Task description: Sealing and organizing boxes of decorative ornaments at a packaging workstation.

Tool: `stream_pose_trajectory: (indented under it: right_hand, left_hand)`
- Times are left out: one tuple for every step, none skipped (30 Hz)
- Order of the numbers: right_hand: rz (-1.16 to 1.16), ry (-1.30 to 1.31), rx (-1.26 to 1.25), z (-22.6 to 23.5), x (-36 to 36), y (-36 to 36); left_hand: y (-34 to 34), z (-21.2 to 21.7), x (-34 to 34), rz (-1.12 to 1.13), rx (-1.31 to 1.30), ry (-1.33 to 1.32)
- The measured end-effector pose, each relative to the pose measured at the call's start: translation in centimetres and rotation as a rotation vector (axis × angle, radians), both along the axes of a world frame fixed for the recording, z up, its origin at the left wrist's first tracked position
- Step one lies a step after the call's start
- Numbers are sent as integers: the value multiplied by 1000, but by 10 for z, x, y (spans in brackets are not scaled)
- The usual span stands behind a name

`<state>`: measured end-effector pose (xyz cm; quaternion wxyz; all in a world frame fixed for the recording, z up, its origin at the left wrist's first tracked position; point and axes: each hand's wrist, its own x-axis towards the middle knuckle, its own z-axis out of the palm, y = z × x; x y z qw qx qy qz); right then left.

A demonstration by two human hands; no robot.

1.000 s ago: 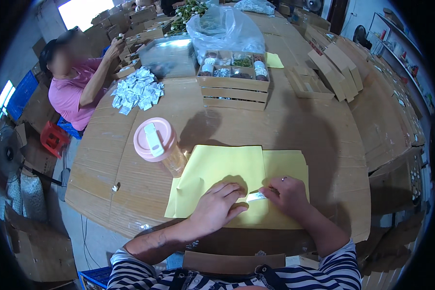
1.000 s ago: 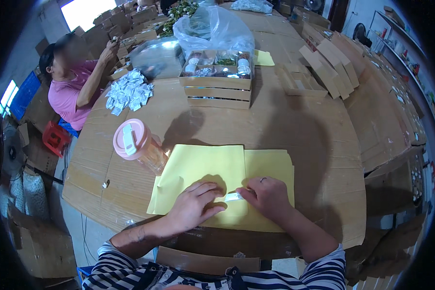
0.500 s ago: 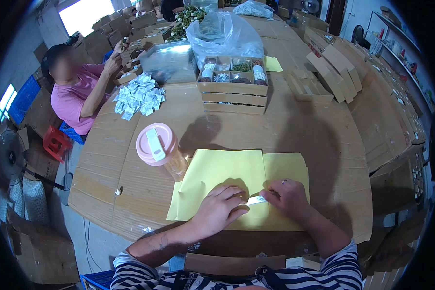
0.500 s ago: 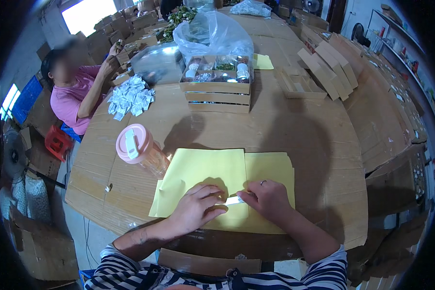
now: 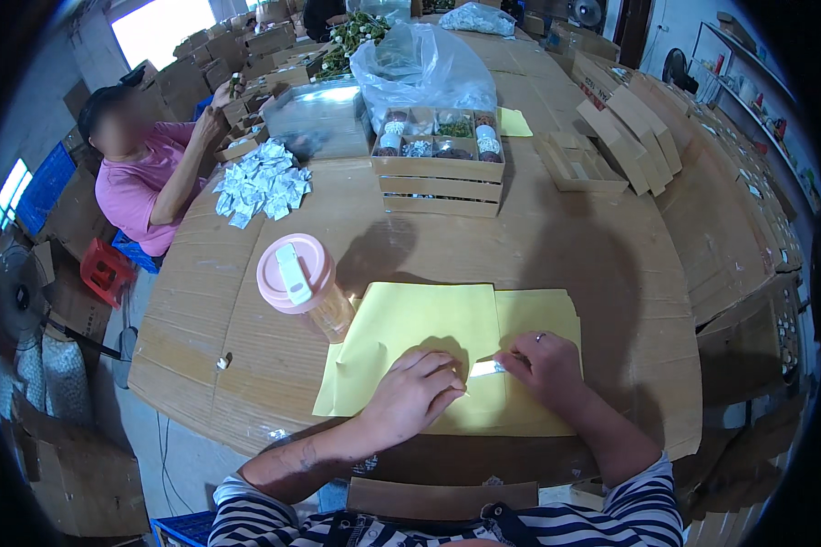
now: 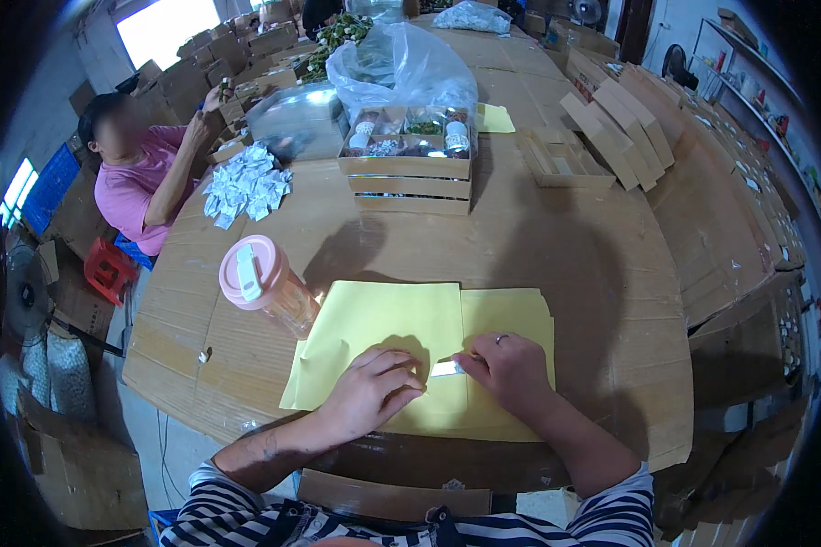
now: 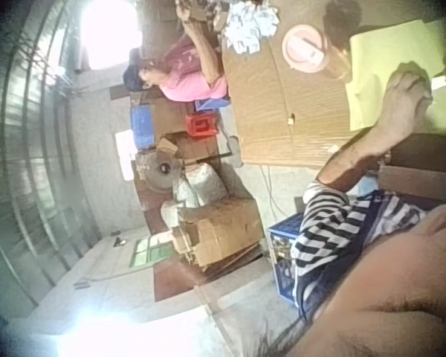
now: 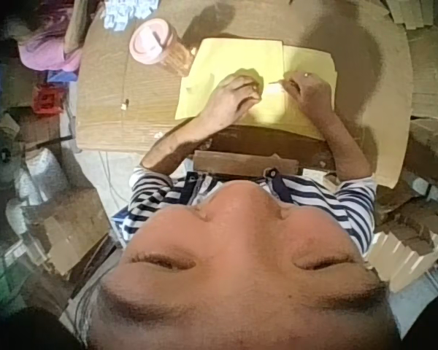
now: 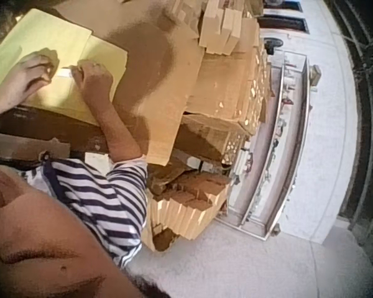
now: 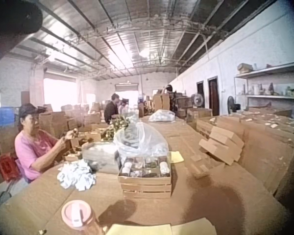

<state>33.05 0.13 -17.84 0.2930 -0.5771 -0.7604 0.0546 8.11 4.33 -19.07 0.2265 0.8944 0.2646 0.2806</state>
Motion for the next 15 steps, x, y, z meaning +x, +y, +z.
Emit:
stream_pose_trajectory:
  right_hand:
    - [-5,-11,-2,0,0,0]
    - [-9,-21,-4,0,0,0]
    - [-9,-23,-4,0,0,0]
    - [-10,-26,-4,0,0,0]
    - [-12,-30,-4,0,0,1]
    - [-11,-31,-4,0,0,1]
    - [-13,-32,-7,0,0,1]
    - [-15,-33,-9,1,0,1]
    - [-13,-34,-10,1,0,1]
    - [-12,-30,-8,0,0,1]
    - [-11,-25,-7,-1,0,2]
    - [-8,-26,-8,-1,0,2]
    - [-10,-39,-7,-2,0,2]
    - [-12,-51,-6,-2,0,2]
    - [-12,-52,-6,-2,0,2]
  left_hand:
    - [0,0,0,-2,2,-2]
    - [0,0,0,-3,5,-4]
    - [0,0,0,-3,5,-6]
    - [0,1,0,-3,16,-1]
    - [0,1,0,-4,26,3]
    - [1,1,0,-2,26,2]
    - [1,0,0,-12,35,-3]
    - [1,0,1,-20,43,-8]
    - [1,1,1,-19,43,-9]
    - [1,2,1,-23,20,-5]
    - [1,3,0,-26,-3,0]
    - [1,3,0,-23,-4,-1]
    - [1,4,0,-29,-25,-25]
    - [1,5,0,-34,-46,-48]
    - [0,6,1,-34,-47,-49]
